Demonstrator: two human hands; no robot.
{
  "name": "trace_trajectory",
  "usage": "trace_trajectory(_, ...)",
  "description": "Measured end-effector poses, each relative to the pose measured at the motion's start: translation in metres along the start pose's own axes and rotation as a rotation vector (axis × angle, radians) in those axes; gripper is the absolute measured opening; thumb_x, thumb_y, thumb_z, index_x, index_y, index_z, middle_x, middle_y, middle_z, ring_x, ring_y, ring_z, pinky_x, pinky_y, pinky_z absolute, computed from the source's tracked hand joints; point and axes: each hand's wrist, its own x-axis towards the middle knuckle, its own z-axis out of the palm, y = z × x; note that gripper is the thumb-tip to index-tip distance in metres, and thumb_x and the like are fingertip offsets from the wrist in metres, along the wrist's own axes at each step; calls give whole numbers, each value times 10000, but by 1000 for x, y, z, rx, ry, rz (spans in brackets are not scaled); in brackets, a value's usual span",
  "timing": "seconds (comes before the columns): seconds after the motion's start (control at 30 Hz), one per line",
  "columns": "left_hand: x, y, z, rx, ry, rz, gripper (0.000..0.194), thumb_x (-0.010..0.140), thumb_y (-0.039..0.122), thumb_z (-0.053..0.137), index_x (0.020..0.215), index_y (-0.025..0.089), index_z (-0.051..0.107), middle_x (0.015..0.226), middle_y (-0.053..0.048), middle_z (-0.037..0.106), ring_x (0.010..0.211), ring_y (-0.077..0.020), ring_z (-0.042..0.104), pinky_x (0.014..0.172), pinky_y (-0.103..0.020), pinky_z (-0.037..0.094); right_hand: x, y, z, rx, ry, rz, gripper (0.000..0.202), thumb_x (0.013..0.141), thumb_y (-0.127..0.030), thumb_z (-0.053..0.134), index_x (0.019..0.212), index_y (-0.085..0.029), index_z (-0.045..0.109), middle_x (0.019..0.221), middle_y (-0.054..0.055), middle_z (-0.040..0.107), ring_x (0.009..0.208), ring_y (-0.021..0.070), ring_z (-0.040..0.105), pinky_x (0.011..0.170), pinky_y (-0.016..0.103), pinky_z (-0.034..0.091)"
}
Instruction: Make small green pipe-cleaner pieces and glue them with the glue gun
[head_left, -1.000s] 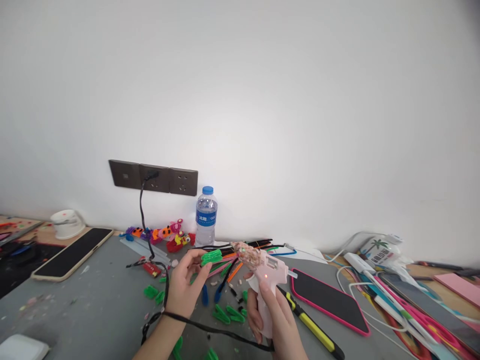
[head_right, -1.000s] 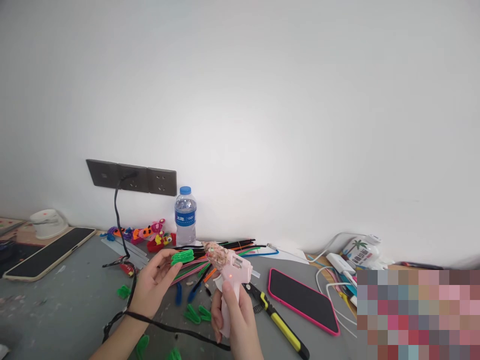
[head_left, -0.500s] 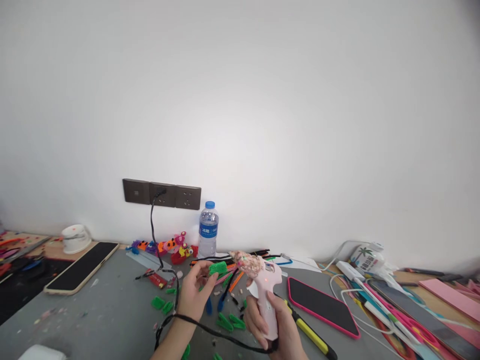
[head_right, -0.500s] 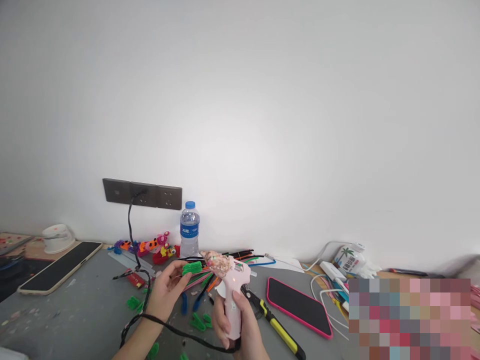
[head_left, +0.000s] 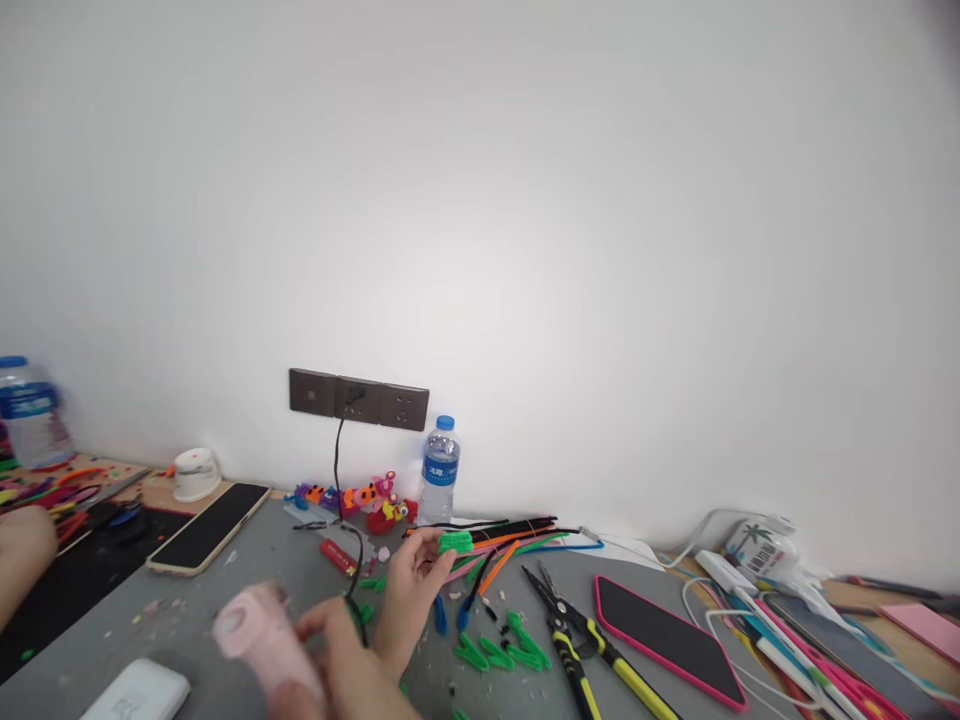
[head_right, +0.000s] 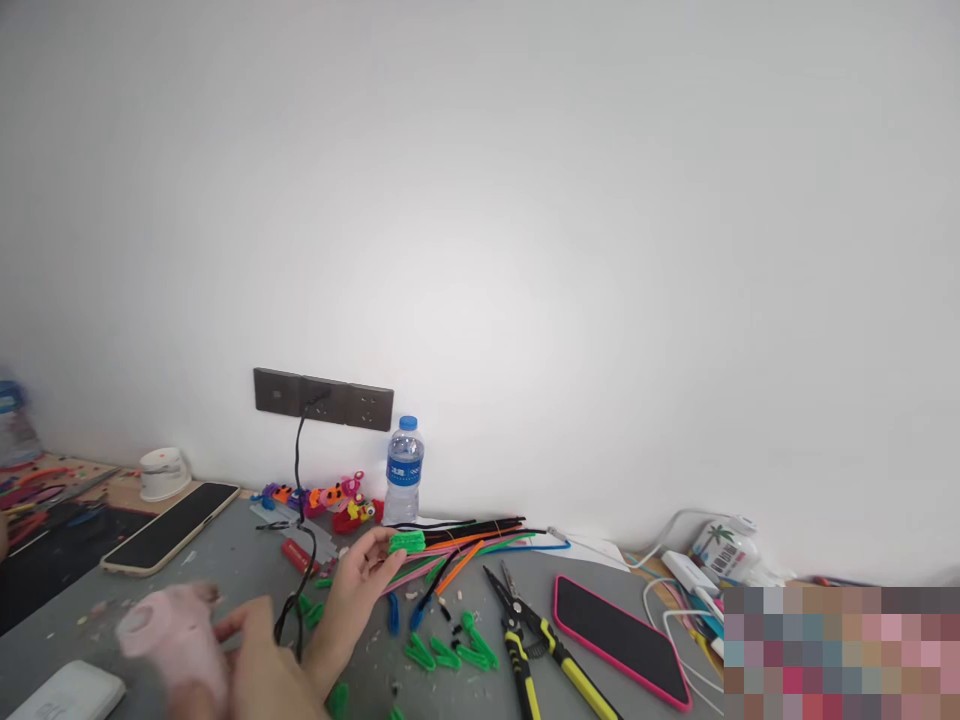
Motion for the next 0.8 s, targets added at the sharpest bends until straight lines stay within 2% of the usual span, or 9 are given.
trace_trajectory(0.1, -2, 0, -1, 7, -21, -14, 282, 673, 405, 729, 831, 178, 676, 760, -54, 715, 770, -234, 671, 689, -298, 524, 22, -21, 29, -164, 3, 73, 419, 755, -224, 529, 1174, -218, 538, 951, 135, 723, 863, 377, 690, 706, 479, 514)
trace_trajectory(0.17, -3, -1, -1, 15, -13, -26, 282, 670, 409, 730, 823, 179, 671, 740, -46, 697, 752, -230, 660, 666, -292, 515, 39, -27, 43, -212, -54, -12, 544, 731, -192, 527, 1271, -140, 490, 1074, 228, 691, 954, 426, 674, 732, 526, 519)
trace_trajectory(0.27, -4, -1, 2, 8, -43, -26, 264, 699, 398, 709, 833, 175, 665, 747, -44, 685, 745, -220, 648, 664, -287, 505, 66, -27, 62, -283, -64, -121, 662, 714, -182, 546, 1339, -3, 424, 1183, 309, 611, 1042, 448, 633, 784, 553, 517)
trace_trajectory(0.37, -5, -1, 4, -9, -89, -28, 238, 710, 378, 704, 823, 175, 657, 751, -47, 686, 740, -215, 642, 660, -287, 505, 88, -26, 82, -356, -70, -73, 798, 720, -185, 565, 1417, 83, 284, 1222, 358, 566, 1069, 459, 613, 791, 573, 513)
trace_trajectory(0.47, -4, -1, 3, -7, -108, -44, 248, 707, 389, 706, 824, 176, 656, 758, -55, 688, 749, -223, 645, 665, -297, 513, 97, -29, 98, -401, -65, -22, 747, 758, -197, 558, 1415, 62, 315, 1244, 361, 549, 1083, 443, 607, 792, 556, 517)
trace_trajectory(0.6, -2, -2, -1, 21, -68, -66, 312, 702, 435, 706, 866, 175, 660, 799, -72, 690, 811, -247, 660, 712, -318, 520, 94, -33, 105, -424, -81, -53, 731, 734, -232, 601, 1398, -17, 385, 1251, 317, 566, 1046, 431, 626, 711, 526, 544)
trace_trajectory(0.73, -1, -3, -3, 22, -59, -47, 318, 700, 442, 708, 869, 177, 662, 796, -71, 700, 804, -251, 672, 706, -322, 527, 84, -28, 103, -526, -59, -198, 569, 702, -300, 645, 1211, -58, 572, 1118, 275, 644, 984, 436, 627, 727, 570, 531)
trace_trajectory(0.8, -1, -2, -3, 14, -68, -34, 310, 694, 432, 714, 856, 171, 666, 797, -72, 710, 800, -248, 677, 714, -323, 532, 76, -24, 96, -586, -10, -284, 521, 705, -331, 658, 1151, -68, 600, 1087, 257, 651, 970, 418, 618, 747, 568, 528)
